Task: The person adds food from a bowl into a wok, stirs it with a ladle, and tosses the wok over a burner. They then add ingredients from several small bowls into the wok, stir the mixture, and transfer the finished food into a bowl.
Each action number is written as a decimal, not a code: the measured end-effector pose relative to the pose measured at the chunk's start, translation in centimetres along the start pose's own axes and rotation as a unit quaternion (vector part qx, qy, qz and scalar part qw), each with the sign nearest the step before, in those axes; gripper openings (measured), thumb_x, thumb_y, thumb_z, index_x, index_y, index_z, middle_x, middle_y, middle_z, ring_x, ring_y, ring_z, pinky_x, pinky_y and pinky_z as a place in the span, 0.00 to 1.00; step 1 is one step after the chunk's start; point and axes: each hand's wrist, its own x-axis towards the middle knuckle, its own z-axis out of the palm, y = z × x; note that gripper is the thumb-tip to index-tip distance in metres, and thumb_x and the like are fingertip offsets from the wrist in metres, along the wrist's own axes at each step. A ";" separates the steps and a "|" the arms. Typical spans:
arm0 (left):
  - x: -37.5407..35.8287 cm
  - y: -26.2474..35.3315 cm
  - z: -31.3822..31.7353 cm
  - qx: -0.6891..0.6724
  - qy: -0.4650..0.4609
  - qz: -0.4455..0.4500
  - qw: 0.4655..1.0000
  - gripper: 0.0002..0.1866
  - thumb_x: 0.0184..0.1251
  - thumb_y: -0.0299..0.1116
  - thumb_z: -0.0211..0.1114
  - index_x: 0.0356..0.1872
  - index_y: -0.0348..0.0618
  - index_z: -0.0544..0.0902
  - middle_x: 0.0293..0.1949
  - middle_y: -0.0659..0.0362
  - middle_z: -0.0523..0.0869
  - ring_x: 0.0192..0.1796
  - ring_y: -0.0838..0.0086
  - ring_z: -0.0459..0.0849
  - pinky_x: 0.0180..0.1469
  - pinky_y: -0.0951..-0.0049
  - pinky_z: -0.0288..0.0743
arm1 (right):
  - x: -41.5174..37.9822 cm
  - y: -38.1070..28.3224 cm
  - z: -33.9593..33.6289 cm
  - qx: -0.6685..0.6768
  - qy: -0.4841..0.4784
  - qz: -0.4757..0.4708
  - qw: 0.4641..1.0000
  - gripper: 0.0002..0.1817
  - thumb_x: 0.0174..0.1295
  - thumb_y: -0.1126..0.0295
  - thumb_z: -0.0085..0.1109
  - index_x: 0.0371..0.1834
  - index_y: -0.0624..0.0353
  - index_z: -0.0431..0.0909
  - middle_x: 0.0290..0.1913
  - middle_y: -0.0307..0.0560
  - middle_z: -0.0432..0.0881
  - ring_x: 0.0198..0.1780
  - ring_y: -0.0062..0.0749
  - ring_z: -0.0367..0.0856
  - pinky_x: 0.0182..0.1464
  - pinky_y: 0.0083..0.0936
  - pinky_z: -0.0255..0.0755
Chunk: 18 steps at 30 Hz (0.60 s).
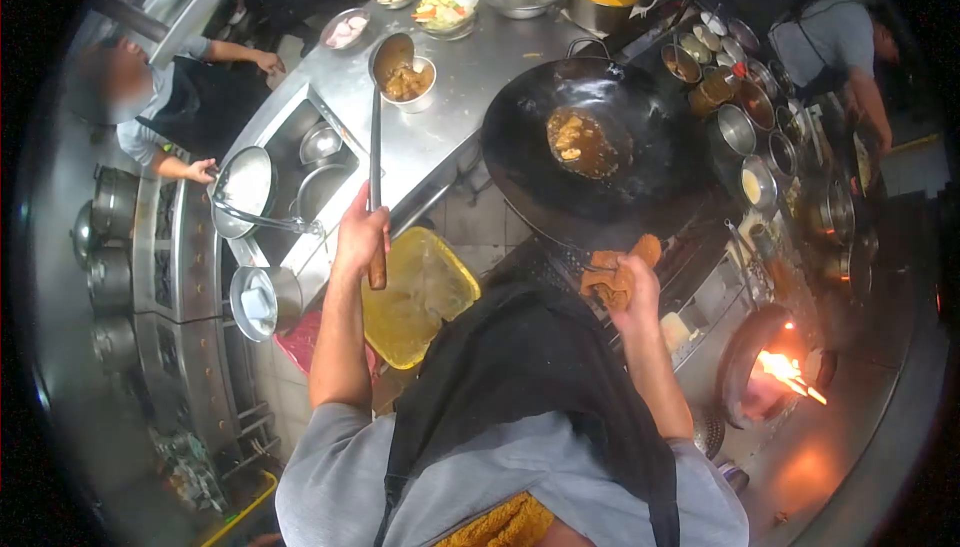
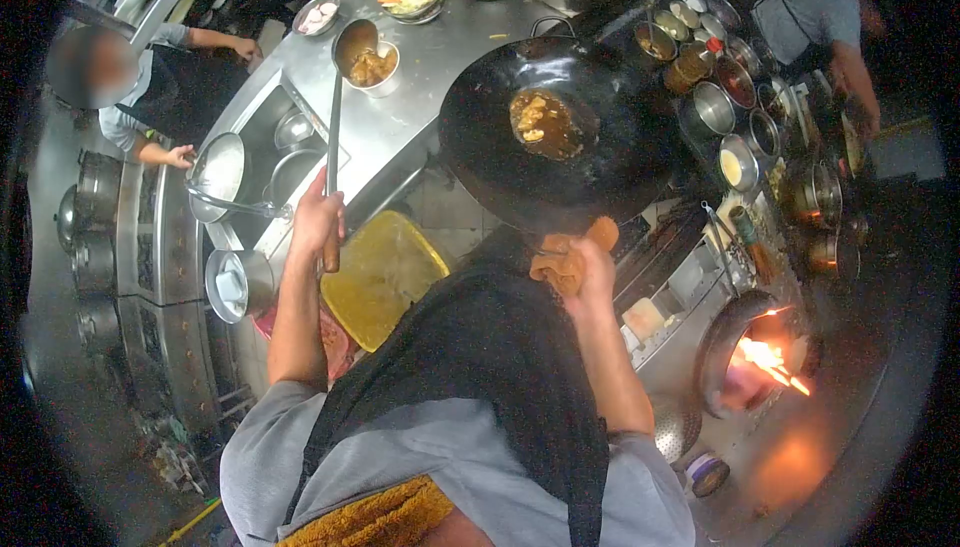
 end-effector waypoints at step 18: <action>-7.1 3.4 0.1 -0.093 -0.217 -0.044 0.971 0.35 0.65 0.25 0.55 0.75 0.42 0.58 0.21 0.65 0.71 0.14 0.81 0.68 0.14 0.81 0.63 | -2.7 3.6 -3.8 0.038 0.065 -0.033 0.997 0.16 0.56 0.67 0.60 0.44 0.67 0.74 0.41 0.56 0.81 0.41 0.45 0.84 0.45 0.43 0.81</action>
